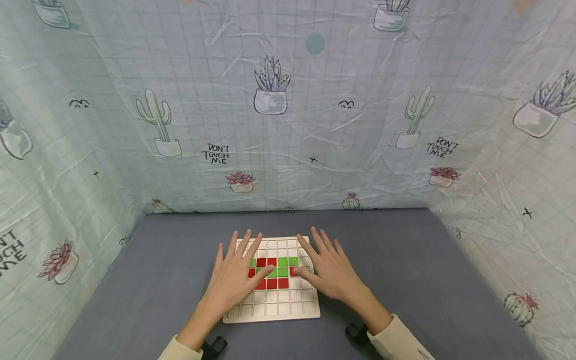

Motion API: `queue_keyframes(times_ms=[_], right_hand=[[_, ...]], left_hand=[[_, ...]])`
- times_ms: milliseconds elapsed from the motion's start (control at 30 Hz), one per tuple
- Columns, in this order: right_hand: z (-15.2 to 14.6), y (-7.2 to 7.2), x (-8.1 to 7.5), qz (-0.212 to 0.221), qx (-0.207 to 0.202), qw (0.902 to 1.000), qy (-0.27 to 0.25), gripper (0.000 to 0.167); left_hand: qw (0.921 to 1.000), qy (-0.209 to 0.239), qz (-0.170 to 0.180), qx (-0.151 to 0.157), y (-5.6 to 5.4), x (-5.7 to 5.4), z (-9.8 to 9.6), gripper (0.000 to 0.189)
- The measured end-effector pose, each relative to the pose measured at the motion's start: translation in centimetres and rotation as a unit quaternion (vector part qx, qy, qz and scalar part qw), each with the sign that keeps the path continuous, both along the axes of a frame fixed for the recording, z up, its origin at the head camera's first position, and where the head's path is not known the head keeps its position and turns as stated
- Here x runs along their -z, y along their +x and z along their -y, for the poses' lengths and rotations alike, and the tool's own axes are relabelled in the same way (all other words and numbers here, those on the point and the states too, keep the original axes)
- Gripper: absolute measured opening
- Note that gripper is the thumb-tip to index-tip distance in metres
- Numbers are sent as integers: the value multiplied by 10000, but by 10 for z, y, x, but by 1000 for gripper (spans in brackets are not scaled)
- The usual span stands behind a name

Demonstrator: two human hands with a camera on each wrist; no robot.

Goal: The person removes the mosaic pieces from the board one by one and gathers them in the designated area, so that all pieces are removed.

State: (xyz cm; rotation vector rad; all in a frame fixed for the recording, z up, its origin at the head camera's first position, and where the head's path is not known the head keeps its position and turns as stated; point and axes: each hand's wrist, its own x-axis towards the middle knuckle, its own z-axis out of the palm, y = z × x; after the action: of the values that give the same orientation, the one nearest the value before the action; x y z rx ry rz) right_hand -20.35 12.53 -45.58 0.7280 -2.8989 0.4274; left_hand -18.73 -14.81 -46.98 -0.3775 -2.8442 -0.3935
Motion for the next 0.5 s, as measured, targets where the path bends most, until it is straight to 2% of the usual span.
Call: queue_keyframes(times_ms=[133, 300, 400, 500], right_hand=[[2, -3, 0, -79, -60, 9999, 22, 81], [5, -4, 2, -167, -132, 9998, -32, 77], [8, -6, 1, -161, -222, 9994, -192, 74], [12, -8, -1, -67, -361, 9986, -379, 72]], left_hand=[[9993, 314, 4, -177, -1, -1, 13, 85], [9940, 1055, -5, -292, -2, 2, 32, 76], [9865, 1604, 40, -333, -4, 5, 44, 70], [9752, 2187, 164, -301, -7, 6, 54, 65]])
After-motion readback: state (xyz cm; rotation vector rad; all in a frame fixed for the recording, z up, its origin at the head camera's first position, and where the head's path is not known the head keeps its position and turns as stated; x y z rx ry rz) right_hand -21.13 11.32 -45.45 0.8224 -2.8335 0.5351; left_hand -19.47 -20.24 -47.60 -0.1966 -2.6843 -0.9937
